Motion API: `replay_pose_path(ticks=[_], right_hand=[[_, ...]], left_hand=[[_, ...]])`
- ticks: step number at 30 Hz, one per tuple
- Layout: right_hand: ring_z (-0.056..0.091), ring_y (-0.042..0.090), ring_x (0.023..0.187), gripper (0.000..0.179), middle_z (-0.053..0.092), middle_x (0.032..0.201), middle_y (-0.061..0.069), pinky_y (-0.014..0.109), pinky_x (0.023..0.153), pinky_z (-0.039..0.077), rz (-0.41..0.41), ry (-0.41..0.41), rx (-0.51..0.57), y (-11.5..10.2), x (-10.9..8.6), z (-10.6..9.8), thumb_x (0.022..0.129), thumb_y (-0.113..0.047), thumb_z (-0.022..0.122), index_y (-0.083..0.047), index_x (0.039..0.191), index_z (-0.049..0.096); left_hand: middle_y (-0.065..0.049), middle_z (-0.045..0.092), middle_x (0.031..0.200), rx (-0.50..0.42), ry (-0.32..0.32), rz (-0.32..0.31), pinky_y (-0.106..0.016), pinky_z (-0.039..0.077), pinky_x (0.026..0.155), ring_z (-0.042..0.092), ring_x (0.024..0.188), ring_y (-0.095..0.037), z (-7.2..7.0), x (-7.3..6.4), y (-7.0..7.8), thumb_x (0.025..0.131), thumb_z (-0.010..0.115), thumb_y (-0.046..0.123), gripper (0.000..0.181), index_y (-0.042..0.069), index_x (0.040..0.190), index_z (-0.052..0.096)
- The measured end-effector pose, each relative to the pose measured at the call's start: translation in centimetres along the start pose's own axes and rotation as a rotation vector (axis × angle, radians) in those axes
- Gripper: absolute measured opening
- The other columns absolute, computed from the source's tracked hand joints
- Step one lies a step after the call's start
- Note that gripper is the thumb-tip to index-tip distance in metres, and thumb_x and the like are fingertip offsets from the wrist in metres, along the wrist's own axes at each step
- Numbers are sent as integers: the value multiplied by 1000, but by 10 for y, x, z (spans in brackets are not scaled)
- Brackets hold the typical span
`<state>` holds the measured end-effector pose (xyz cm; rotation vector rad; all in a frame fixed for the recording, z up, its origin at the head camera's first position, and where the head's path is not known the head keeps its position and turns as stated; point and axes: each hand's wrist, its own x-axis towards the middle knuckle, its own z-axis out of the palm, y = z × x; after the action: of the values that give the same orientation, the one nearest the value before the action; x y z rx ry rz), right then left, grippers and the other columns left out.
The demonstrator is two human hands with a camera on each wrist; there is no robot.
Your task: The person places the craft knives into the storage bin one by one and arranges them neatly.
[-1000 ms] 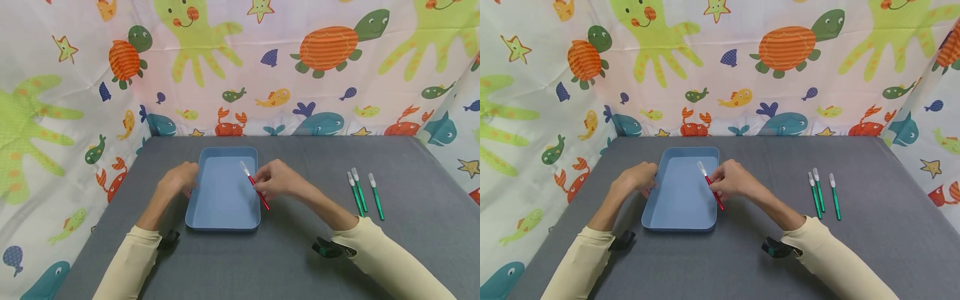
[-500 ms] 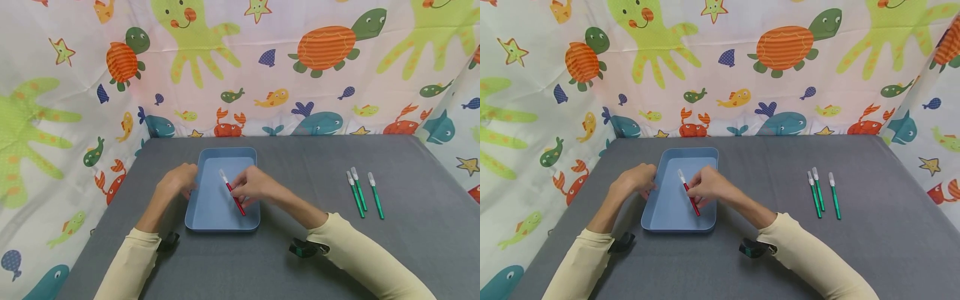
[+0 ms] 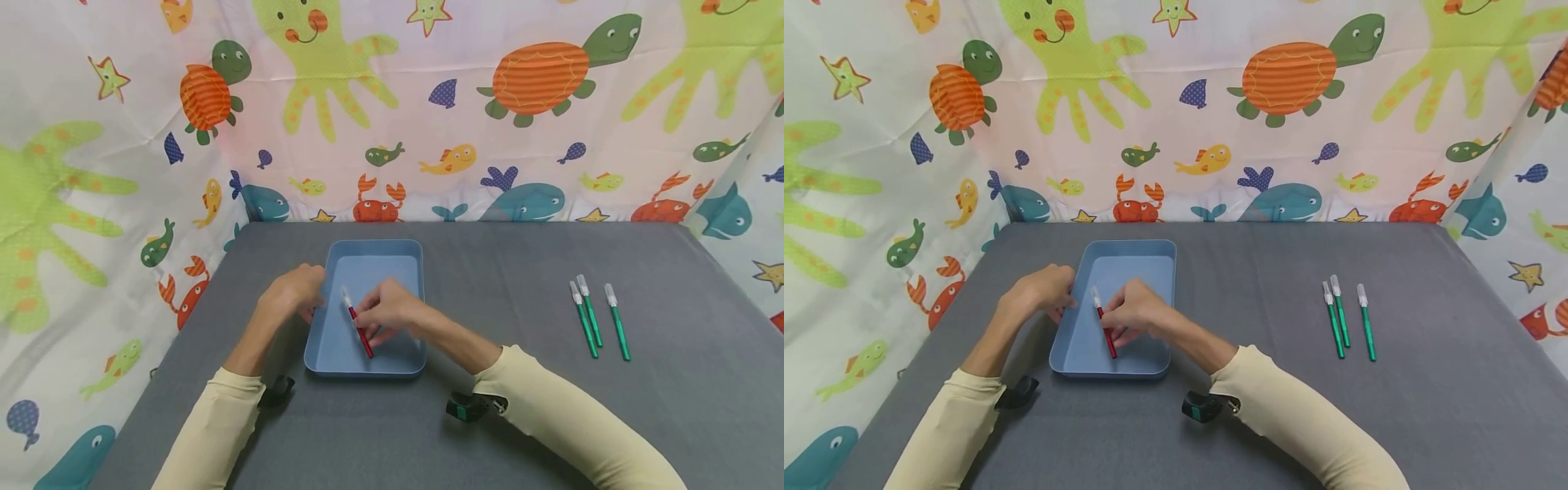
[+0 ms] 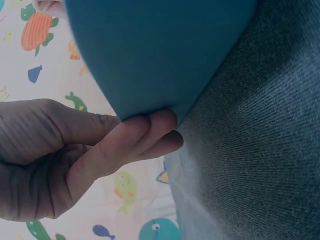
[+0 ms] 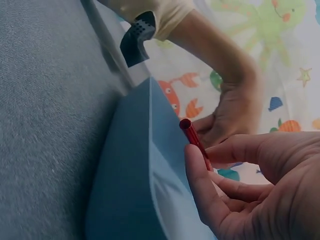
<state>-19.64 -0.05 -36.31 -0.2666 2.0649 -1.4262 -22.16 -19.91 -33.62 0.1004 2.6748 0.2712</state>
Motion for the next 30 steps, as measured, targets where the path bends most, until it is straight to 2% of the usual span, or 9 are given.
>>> replay_pose_path(ticks=[6, 15, 21, 30], right_hand=[[69, 15, 67, 18, 70, 80, 8, 33, 66, 65, 15, -10, 33, 2, 5, 9, 94, -6, 74, 5, 109, 76], [66, 14, 62, 11, 66, 74, 7, 33, 65, 65, 9, -53, 82, 4, 16, 25, 93, -1, 73, 6, 100, 75], [66, 14, 59, 10, 67, 74, 8, 32, 64, 64, 27, -62, 126, 7, 21, 35, 93, 0, 72, 6, 99, 75], [66, 13, 58, 6, 67, 74, 9, 33, 66, 65, 57, -44, 188, 7, 26, 42, 93, 2, 70, 5, 98, 72]], left_hand=[[-21, 72, 109, -1, -17, 10, -37, 65, 78, 75, 71, -19, -1, 1, 0, 99, 70, 7, 37, -7, 131, 58], [-19, 74, 102, 22, -16, 41, -34, 63, 73, 76, 68, -18, -5, 2, -3, 99, 69, 7, 30, -7, 125, 60], [-20, 73, 105, 9, -51, 33, -37, 65, 78, 76, 70, -18, -7, 0, -3, 99, 70, 7, 33, -8, 127, 59], [-24, 71, 115, 3, -49, 40, -37, 65, 77, 76, 71, -18, -5, 3, -3, 100, 69, 8, 36, -8, 129, 58]])
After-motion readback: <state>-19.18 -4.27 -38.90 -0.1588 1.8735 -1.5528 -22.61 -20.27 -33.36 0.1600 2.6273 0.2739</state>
